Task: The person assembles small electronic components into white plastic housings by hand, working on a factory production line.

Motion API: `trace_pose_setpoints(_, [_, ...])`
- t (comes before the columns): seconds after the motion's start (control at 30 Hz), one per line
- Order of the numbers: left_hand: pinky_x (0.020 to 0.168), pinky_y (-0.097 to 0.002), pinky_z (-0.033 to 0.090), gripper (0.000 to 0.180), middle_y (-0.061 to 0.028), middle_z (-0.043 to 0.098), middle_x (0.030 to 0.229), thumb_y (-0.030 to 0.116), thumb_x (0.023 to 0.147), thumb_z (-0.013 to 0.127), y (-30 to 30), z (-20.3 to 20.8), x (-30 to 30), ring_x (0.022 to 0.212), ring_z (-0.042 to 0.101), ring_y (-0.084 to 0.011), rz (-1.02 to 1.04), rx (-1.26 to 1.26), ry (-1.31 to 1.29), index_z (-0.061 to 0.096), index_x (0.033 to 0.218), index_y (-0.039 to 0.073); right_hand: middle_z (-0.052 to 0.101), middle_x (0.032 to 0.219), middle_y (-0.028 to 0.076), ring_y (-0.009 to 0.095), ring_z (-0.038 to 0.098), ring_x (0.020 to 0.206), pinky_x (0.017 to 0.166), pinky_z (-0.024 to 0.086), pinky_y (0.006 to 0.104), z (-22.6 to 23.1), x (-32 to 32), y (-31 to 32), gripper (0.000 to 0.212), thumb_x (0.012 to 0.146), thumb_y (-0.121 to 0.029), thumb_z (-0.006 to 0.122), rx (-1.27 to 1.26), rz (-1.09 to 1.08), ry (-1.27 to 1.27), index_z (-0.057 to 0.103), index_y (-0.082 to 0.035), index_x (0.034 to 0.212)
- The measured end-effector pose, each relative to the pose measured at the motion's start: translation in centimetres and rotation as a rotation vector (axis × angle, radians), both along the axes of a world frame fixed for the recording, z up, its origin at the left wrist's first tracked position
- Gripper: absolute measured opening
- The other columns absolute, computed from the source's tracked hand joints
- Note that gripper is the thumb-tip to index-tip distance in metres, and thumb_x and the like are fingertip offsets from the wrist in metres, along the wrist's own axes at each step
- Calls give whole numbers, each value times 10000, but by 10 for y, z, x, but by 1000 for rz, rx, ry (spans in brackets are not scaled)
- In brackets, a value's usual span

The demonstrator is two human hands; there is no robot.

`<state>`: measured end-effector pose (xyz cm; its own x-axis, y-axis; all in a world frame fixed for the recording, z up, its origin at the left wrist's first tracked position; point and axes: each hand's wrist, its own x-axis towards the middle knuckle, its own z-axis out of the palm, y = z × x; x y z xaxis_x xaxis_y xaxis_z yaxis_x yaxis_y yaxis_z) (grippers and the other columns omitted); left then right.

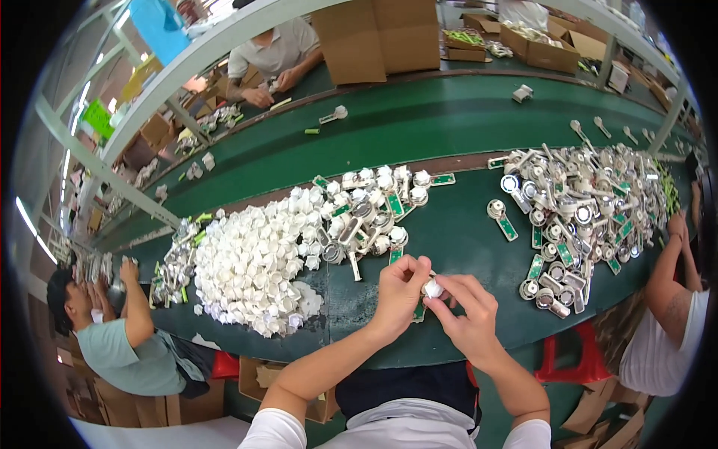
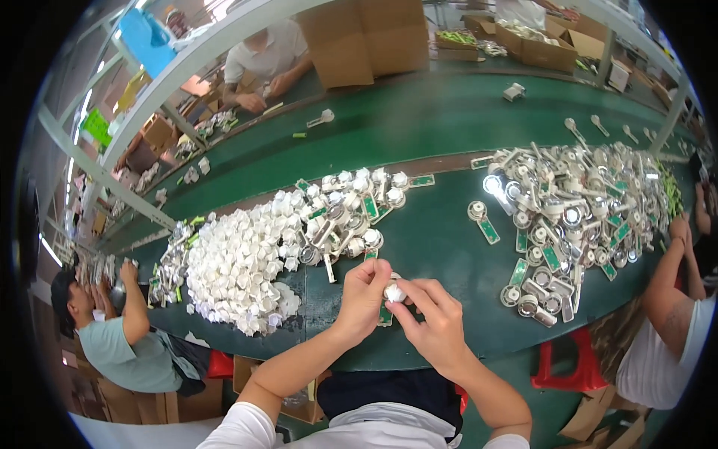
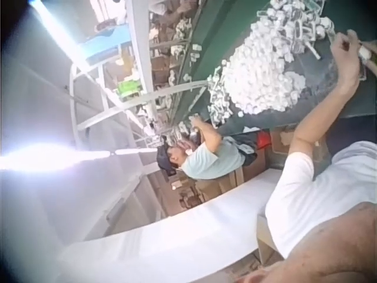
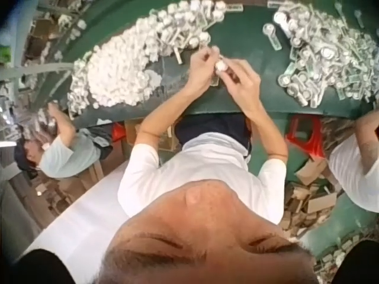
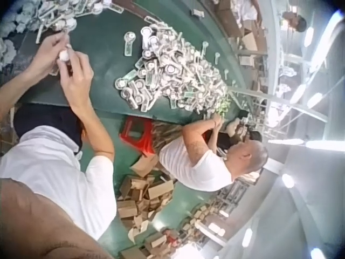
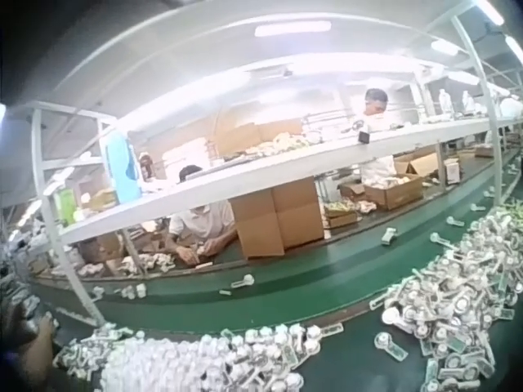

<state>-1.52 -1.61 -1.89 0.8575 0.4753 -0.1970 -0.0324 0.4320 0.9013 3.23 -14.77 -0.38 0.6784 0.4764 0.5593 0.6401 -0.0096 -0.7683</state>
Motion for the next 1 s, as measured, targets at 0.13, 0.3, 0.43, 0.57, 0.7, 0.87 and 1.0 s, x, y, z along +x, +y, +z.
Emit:
trace_pose_setpoints(0.13, [561, -241, 400, 398, -7, 581, 721, 352, 1033, 505, -1, -3, -4, 648, 494, -54, 75, 79, -79, 595, 846, 12, 660, 907, 99, 146, 626, 666, 554, 510, 257, -9, -4, 5, 344, 704, 28, 806, -81, -41, -122, 686, 22, 1026])
trace_pose_setpoints(0.3, [639, -246, 436, 327, -16, 601, 788, 266, 1043, 488, 3, -1, -20, 749, 529, -63, 39, 254, -46, 622, 929, -9, 637, 905, 111, 173, 647, 663, 562, 552, 281, -12, -11, 13, 342, 696, 13, 823, -114, -132, -133, 690, 3, 1011])
trace_pose_setpoints(0.43, [758, -249, 478, 159, -43, 600, 978, 118, 963, 617, -4, 7, -28, 889, 572, -99, 45, 156, -155, 620, 1038, -23, 631, 908, 113, 165, 646, 669, 593, 549, 260, -16, -11, 15, 354, 696, 50, 810, 9, -82, -26, 685, 13, 1026])
trace_pose_setpoints(0.57, [863, -265, 486, 288, -63, 570, 1096, 28, 881, 700, 3, -2, -38, 987, 584, -134, 61, 408, -221, 591, 1142, -29, 623, 983, 130, 156, 649, 737, 633, 559, 253, -14, -6, 9, 383, 746, 79, 766, -130, 39, -154, 663, 38, 1113])
trace_pose_setpoints(0.7, [895, -271, 488, 308, -70, 550, 1102, 28, 874, 706, 2, -4, -47, 1020, 577, -150, 24, 287, -277, 579, 1147, -37, 536, 1217, 166, 184, 616, 964, 771, 545, 288, -15, -2, -2, 410, 848, 48, 694, 155, 323, 514, 575, 96, 1237])
trace_pose_setpoints(0.87, [862, -252, 492, 281, -66, 512, 1046, 24, 884, 694, -3, 1, -55, 966, 578, -153, 88, 311, -338, 577, 1128, -52, 531, 1207, 158, 199, 581, 1050, 902, 500, 311, -21, -4, 14, 400, 912, -70, 673, 219, 486, 599, 557, 93, 1259])
trace_pose_setpoints(1.0, [788, -235, 488, 275, -67, 505, 1028, 33, 895, 685, -4, -3, -72, 914, 567, -132, 115, 536, -296, 576, 1132, -56, 517, 1244, 164, 205, 571, 1073, 924, 489, 321, -24, -20, 16, 391, 934, -113, 660, 163, 501, 545, 549, 95, 1245])
